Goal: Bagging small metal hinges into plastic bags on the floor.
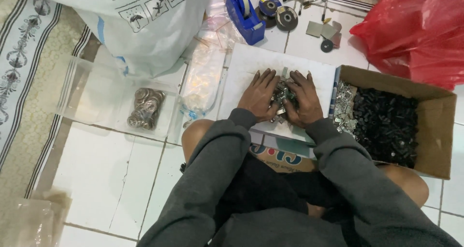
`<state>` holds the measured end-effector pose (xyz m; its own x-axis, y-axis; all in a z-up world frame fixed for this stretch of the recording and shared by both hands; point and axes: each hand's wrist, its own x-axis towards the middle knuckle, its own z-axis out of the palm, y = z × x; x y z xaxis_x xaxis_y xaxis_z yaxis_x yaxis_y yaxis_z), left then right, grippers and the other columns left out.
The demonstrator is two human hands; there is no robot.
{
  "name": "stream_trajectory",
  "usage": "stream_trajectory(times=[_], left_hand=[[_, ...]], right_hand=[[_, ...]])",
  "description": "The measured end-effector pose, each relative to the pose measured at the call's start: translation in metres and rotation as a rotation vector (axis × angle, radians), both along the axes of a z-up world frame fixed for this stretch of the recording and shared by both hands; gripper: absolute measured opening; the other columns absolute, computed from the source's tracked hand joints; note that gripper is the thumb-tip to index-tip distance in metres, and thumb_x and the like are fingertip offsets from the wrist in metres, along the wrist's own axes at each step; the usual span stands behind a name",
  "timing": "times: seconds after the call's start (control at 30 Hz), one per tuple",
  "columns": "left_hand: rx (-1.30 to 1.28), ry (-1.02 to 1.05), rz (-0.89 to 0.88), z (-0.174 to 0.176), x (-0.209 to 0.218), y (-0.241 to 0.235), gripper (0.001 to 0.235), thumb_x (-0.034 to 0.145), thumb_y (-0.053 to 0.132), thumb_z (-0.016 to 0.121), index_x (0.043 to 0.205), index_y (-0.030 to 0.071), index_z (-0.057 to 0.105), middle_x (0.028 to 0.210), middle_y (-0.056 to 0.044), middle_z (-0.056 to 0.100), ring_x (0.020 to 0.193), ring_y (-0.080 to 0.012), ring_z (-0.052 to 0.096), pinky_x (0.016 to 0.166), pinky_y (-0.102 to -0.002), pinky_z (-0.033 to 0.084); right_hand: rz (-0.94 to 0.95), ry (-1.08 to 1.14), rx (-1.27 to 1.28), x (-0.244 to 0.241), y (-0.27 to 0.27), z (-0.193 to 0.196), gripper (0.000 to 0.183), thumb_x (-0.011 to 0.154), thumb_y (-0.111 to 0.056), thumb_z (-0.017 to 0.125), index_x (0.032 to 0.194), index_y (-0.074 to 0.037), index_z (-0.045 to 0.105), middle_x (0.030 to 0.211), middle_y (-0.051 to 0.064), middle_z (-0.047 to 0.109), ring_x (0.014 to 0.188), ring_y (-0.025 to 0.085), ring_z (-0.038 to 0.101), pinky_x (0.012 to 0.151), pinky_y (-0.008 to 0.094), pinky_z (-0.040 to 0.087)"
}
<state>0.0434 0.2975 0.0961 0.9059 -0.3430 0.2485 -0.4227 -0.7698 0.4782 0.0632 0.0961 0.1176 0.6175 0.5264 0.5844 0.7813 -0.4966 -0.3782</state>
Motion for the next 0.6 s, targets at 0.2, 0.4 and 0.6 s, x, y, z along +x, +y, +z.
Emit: stream_trajectory(times=[0.2, 0.4, 0.6], left_hand=[[-0.370, 0.013, 0.240, 0.036, 0.002, 0.043, 0.045, 0.090, 0.015, 0.063, 0.133, 0.003, 0.064, 0.136, -0.026, 0.062, 0.124, -0.0465, 0.065, 0.107, -0.057, 0.053], [-0.219, 0.344, 0.601, -0.010, 0.020, 0.148, 0.026, 0.086, 0.037, 0.068, 0.107, 0.021, 0.073, 0.087, 0.000, 0.075, 0.091, -0.0274, 0.077, 0.071, -0.042, 0.064], [-0.208, 0.626, 0.721, -0.032, -0.057, 0.196, 0.022, 0.088, 0.015, 0.070, 0.103, 0.001, 0.078, 0.093, -0.023, 0.076, 0.095, -0.0436, 0.076, 0.077, -0.054, 0.062]], right_hand=[[-0.006, -0.074, 0.003, -0.011, 0.025, 0.002, 0.030, 0.099, -0.024, 0.068, 0.122, -0.004, 0.068, 0.141, 0.019, 0.061, 0.136, 0.044, 0.055, 0.123, 0.057, 0.028], [0.113, 0.032, 0.157, -0.031, 0.099, 0.022, 0.022, 0.099, -0.010, 0.066, 0.118, -0.002, 0.072, 0.122, 0.017, 0.069, 0.109, 0.040, 0.070, 0.096, 0.049, 0.056], [0.177, 0.629, 0.147, -0.040, 0.193, 0.034, 0.017, 0.094, 0.002, 0.067, 0.107, -0.006, 0.075, 0.089, 0.013, 0.076, 0.085, 0.036, 0.077, 0.069, 0.044, 0.063]])
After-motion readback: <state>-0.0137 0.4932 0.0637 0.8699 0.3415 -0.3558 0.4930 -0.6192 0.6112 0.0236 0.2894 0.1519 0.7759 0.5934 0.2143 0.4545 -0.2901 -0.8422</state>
